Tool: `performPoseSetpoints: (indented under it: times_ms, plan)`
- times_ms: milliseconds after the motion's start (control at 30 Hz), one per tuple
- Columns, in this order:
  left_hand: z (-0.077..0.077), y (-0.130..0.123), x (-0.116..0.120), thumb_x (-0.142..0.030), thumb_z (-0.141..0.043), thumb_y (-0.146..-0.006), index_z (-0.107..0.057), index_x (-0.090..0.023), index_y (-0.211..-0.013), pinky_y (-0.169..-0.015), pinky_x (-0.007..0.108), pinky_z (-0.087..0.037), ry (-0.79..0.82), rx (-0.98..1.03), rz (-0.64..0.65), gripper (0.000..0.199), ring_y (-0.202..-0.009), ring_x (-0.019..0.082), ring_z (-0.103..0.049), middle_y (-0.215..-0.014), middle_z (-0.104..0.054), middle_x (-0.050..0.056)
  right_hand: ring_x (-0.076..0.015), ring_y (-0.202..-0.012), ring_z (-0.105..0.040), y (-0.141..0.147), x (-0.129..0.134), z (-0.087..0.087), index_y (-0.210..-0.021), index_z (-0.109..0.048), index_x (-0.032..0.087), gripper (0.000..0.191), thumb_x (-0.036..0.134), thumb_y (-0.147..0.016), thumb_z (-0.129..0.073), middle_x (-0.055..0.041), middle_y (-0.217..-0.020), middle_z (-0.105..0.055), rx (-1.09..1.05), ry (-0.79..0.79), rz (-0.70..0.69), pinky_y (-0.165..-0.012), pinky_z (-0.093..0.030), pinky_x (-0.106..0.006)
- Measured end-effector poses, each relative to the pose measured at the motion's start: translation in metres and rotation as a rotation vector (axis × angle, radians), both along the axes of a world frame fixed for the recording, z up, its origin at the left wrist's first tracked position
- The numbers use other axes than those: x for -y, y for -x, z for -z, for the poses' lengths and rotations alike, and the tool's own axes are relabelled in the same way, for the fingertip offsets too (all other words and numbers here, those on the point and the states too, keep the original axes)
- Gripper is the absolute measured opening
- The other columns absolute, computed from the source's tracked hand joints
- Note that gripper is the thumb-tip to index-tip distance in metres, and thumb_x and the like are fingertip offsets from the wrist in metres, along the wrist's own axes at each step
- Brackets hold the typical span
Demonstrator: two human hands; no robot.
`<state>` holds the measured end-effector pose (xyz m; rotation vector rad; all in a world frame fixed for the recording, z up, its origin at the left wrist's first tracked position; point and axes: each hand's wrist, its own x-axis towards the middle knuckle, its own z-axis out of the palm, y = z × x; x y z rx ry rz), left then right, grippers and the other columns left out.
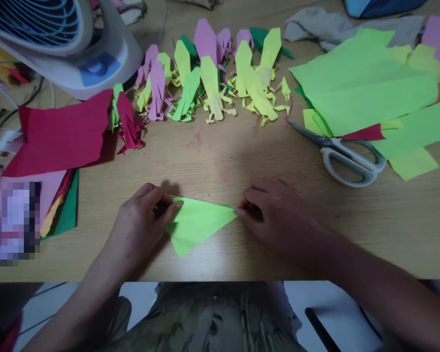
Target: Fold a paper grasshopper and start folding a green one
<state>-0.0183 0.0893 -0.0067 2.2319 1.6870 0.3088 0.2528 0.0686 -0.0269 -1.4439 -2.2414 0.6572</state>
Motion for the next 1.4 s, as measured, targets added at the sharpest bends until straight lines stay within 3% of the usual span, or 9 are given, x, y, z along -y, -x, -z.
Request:
performPoseSetpoints:
  times_ms: [333,667,833,967,1133,1400]
  plan:
    - [0.004,0.004,0.002,-0.025,-0.058,-0.089,-0.057,-0.019,-0.079,-0.063,0.028,-0.044,-0.054,-0.011,0.028,0.012,-0.068,0.015,-0.057,-0.082,-0.056,0.002,-0.0184,-0.079,-0.055,-0.007,-0.001,-0.003,-0.081,-0.066,0.02,0.006,0.017,-0.086,-0.065,-0.0026,-0.083,-0.063,-0.078,0.085,-0.005,-0.072,-0.037,-0.033]
    - [0.005,0.003,0.003,-0.031,-0.056,-0.09,-0.058,-0.019,-0.079,-0.059,0.027,-0.044,-0.11,-0.026,0.028,0.016,-0.066,0.014,-0.057,-0.081,-0.057,0.002,-0.0185,-0.08,-0.055,-0.007,0.001,-0.004,-0.085,-0.057,0.02,0.009,0.015,-0.084,-0.064,-0.003,-0.086,-0.063,-0.086,0.029,0.01,-0.075,-0.038,-0.033]
    - [0.006,0.003,0.003,-0.029,-0.056,-0.09,-0.058,-0.019,-0.078,-0.059,0.027,-0.045,-0.123,-0.01,0.037,0.015,-0.066,0.014,-0.057,-0.081,-0.057,0.002,-0.0208,-0.086,-0.057,-0.011,0.006,0.0,-0.091,-0.06,0.02,0.005,0.016,-0.09,-0.058,-0.0048,-0.091,-0.064,-0.076,-0.057,-0.059,-0.08,-0.041,-0.037]
    - [0.006,0.003,0.003,-0.029,-0.057,-0.09,-0.058,-0.019,-0.078,-0.059,0.027,-0.045,-0.117,-0.004,0.035,0.016,-0.066,0.014,-0.057,-0.082,-0.057,0.002,-0.0234,-0.094,-0.06,-0.019,0.024,0.0,-0.112,-0.064,0.02,0.026,0.01,-0.092,-0.05,-0.0091,-0.103,-0.067,0.009,-0.152,-0.132,-0.085,-0.045,-0.041]
    - [0.006,0.003,0.006,-0.03,-0.057,-0.09,-0.057,-0.019,-0.079,-0.061,0.027,-0.046,-0.12,-0.005,0.028,0.015,-0.07,0.015,-0.059,-0.084,-0.058,0.002,-0.0305,-0.11,-0.058,-0.018,0.05,-0.001,-0.136,-0.053,0.016,0.047,0.008,-0.091,-0.047,-0.0157,-0.124,-0.063,0.183,-0.198,-0.171,-0.092,-0.049,-0.049]
    - [0.007,0.003,0.008,-0.031,-0.056,-0.092,-0.058,-0.019,-0.081,-0.063,0.028,-0.049,-0.144,-0.014,0.046,0.016,-0.073,0.015,-0.06,-0.085,-0.058,0.003,-0.0319,-0.111,-0.059,-0.01,0.058,0.013,-0.136,-0.056,0.019,0.044,0.017,-0.093,-0.052,-0.0144,-0.12,-0.065,0.205,-0.23,-0.099,-0.094,-0.051,-0.052]
